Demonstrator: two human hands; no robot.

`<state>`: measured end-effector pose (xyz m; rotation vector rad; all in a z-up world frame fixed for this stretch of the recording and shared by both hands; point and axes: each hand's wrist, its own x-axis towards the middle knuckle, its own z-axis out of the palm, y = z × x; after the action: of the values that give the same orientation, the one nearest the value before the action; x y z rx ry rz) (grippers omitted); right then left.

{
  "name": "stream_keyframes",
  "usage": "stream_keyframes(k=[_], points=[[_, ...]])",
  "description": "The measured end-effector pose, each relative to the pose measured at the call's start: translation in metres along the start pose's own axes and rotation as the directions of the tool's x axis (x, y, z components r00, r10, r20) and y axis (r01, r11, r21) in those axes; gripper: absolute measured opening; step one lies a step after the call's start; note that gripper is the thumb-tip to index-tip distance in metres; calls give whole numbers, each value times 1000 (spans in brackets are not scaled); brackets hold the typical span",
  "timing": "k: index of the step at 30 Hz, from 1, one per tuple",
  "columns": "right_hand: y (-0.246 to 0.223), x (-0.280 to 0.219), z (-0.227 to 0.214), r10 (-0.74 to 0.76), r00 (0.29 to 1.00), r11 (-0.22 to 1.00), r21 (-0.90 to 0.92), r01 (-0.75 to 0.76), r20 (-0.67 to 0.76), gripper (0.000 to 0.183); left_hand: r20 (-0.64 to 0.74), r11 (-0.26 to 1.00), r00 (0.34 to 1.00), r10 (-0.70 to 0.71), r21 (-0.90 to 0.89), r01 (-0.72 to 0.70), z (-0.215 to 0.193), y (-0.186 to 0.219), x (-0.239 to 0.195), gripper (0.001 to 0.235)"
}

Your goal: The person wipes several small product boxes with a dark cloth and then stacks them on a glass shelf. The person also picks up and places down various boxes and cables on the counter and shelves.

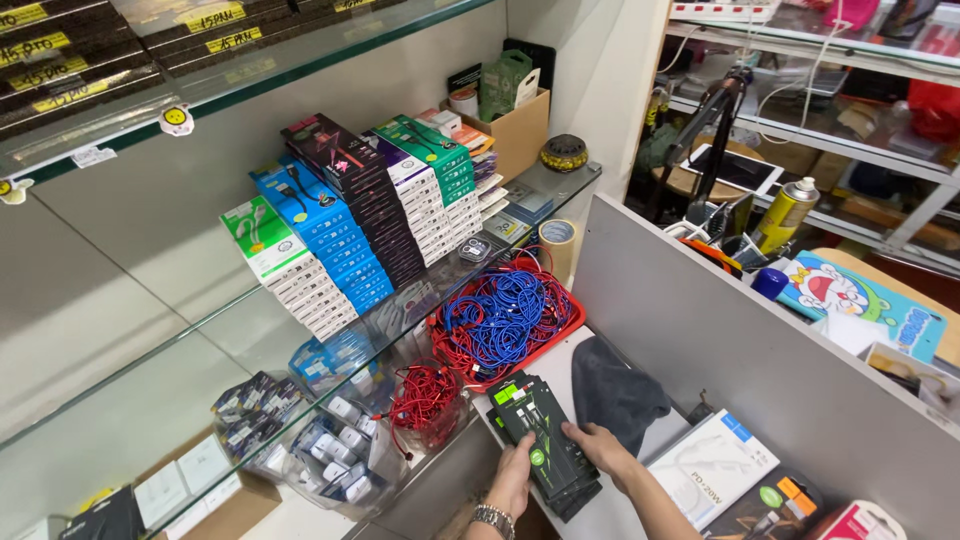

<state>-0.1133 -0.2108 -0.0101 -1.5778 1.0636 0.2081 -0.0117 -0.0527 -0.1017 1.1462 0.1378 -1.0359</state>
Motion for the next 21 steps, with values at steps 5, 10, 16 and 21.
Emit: stream_keyframes(k=[5,10,16,21], points=[[5,-3,16,-131,989,989,-65,136,70,56,-118,997,990,-80,6,81,15,2,-16,53],[-3,-11,3,-149,984,984,-84,157,95,54,-129,1000,991,-28,-3,27,26,5,-24,49],[-8,-17,-6,-116,986,984,-118,131,121,54,-228,998,973,-16,55,30,40,7,-36,52],[-18,-32,-11,-326,936,945,78,318,129,67,-298,980,934,197,93,-177,67,44,-77,66]])
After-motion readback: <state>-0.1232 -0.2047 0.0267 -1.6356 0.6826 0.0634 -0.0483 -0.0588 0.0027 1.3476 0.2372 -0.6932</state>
